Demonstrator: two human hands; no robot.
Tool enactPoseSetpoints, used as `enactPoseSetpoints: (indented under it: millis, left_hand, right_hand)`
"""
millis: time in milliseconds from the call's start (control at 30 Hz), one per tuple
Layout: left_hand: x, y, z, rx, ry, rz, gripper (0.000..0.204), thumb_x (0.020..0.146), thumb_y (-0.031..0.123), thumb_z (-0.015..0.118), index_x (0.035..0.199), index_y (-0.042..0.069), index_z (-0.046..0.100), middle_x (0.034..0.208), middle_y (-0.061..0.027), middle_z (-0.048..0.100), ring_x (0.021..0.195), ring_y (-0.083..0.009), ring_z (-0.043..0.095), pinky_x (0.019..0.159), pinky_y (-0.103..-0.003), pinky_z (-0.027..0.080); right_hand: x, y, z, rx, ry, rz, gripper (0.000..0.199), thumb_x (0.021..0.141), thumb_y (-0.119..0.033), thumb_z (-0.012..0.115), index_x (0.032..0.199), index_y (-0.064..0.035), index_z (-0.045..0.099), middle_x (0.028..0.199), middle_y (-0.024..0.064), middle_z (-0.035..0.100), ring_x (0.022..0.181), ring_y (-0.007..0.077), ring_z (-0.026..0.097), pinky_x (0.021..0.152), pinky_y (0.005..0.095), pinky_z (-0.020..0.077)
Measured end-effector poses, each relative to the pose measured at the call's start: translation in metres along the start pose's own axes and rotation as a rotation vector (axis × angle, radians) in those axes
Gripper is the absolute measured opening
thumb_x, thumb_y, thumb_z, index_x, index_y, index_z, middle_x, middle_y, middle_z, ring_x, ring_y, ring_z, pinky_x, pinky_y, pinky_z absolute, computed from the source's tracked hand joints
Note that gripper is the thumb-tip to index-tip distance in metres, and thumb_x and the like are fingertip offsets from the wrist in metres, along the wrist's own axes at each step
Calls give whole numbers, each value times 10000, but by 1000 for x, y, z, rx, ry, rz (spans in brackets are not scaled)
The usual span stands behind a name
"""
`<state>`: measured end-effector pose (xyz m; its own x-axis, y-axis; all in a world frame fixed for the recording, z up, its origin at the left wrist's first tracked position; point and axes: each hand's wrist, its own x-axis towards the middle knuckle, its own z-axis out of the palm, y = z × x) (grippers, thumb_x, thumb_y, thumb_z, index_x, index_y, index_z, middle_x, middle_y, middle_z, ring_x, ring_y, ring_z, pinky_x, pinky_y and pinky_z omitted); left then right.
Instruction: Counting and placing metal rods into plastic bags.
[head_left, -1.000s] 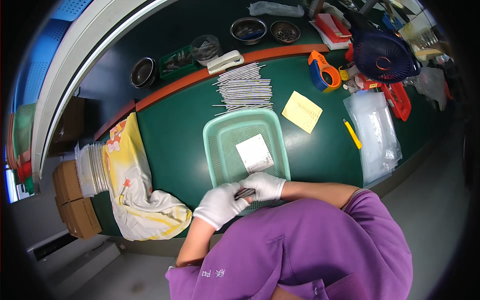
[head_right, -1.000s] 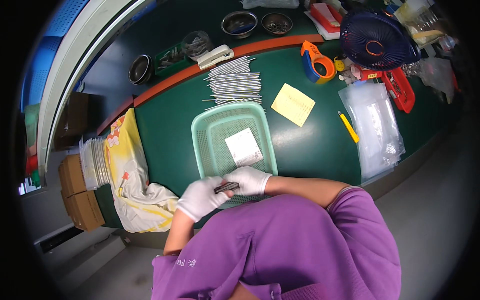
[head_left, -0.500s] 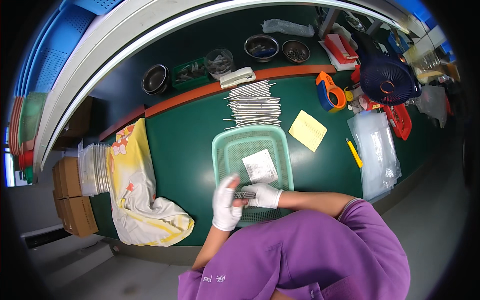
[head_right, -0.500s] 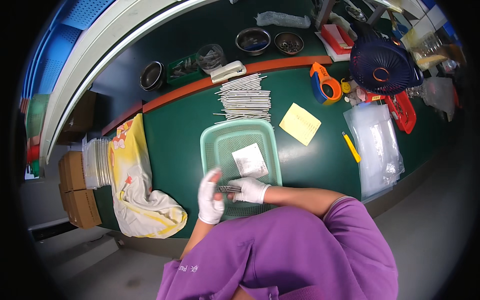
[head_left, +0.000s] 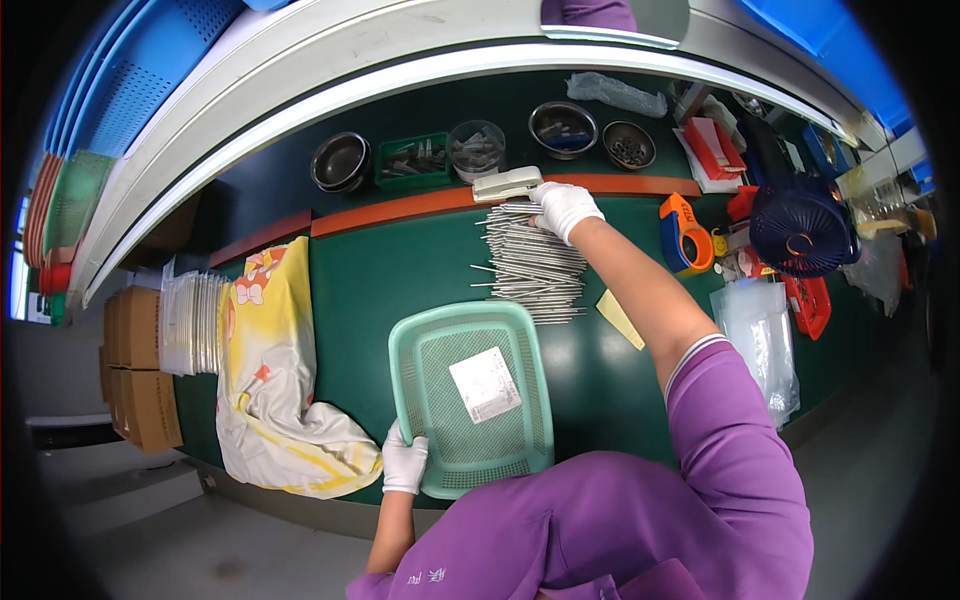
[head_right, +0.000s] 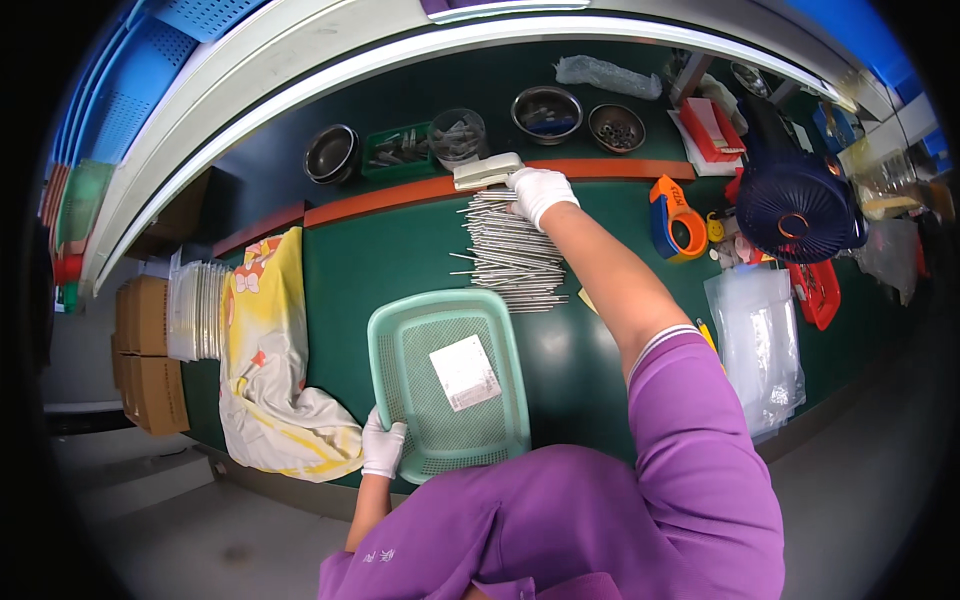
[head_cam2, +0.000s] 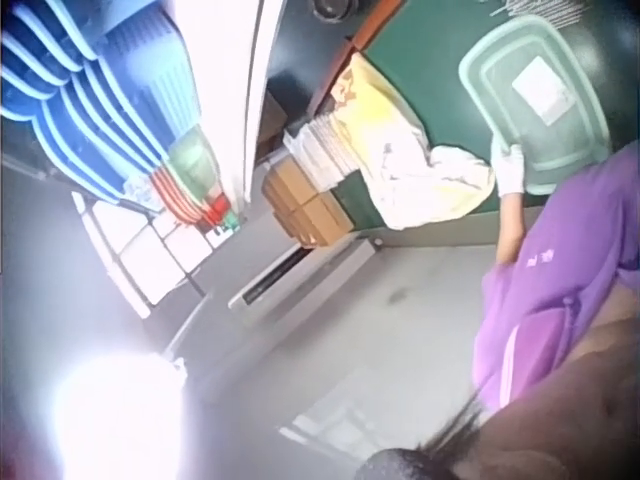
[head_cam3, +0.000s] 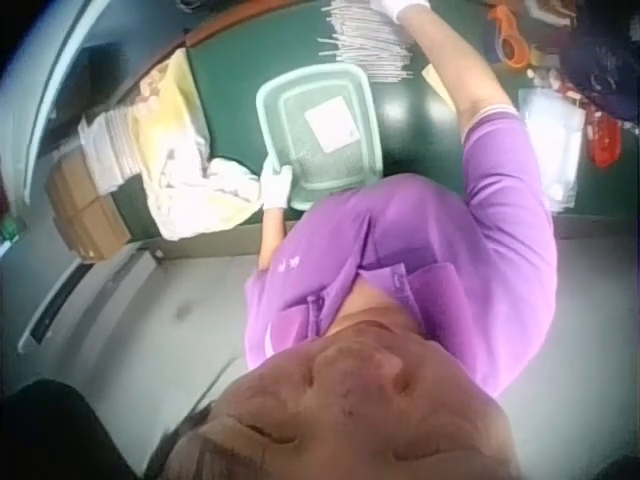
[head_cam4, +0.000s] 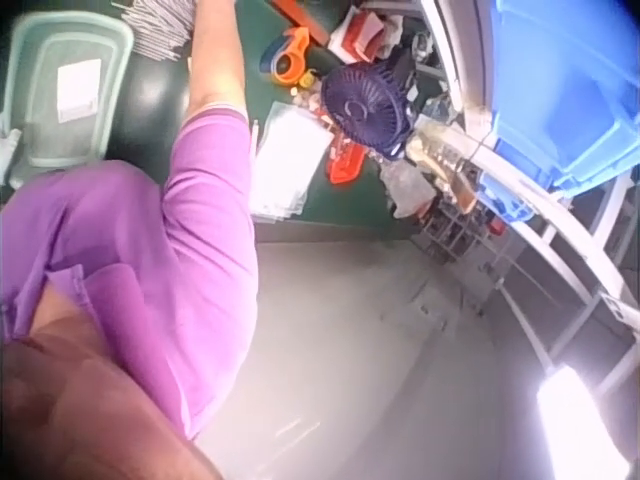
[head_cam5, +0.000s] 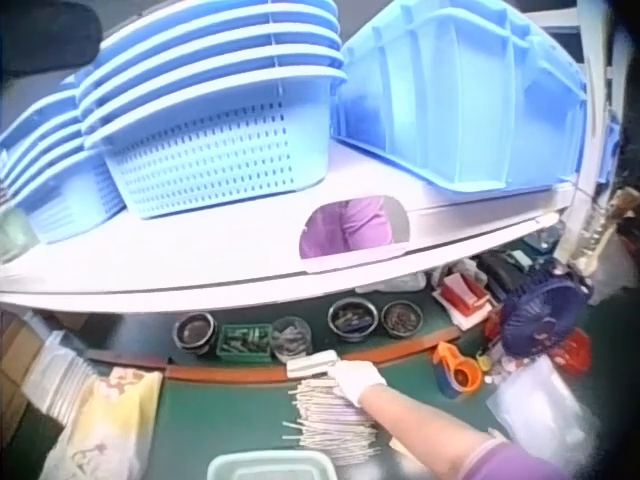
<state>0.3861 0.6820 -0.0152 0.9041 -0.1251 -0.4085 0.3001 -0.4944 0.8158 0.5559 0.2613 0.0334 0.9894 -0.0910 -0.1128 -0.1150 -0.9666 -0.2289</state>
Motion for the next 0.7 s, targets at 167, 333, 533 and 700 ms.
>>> enactPoseSetpoints:
  millis: [167,333,533,700]
  left_hand:
    - [-4,-6,-11,-54,97,-82,386,801,-55,545,1182,4,516,1033,-65,631,902,-132,595,832,-268,468]
    - [3,-16,-23,-48,132,-65,349,805,-42,555,1148,6,517,995,-50,632,853,-115,587,788,-255,472]
    - [18,-25,-49,-49,177,-49,275,786,-59,557,1052,11,558,934,-34,630,806,-108,575,747,-251,470]
    - [35,-20,-57,-57,260,-29,238,780,-60,561,1002,24,572,900,-21,625,792,-96,562,735,-243,462]
  right_hand:
    - [22,-5,22,-38,-57,-47,341,707,-323,728,960,-100,678,959,136,651,937,305,616,832,388,491]
    - [23,-1,26,-17,5,-210,331,709,-323,720,954,-104,679,918,125,649,929,298,612,814,391,493]
    - [5,-1,29,24,148,-201,251,755,-276,680,933,-98,673,928,119,637,920,292,597,811,410,474]
    - [-83,-7,23,293,380,-215,162,763,-148,624,907,-73,627,874,113,605,860,310,580,761,412,468]
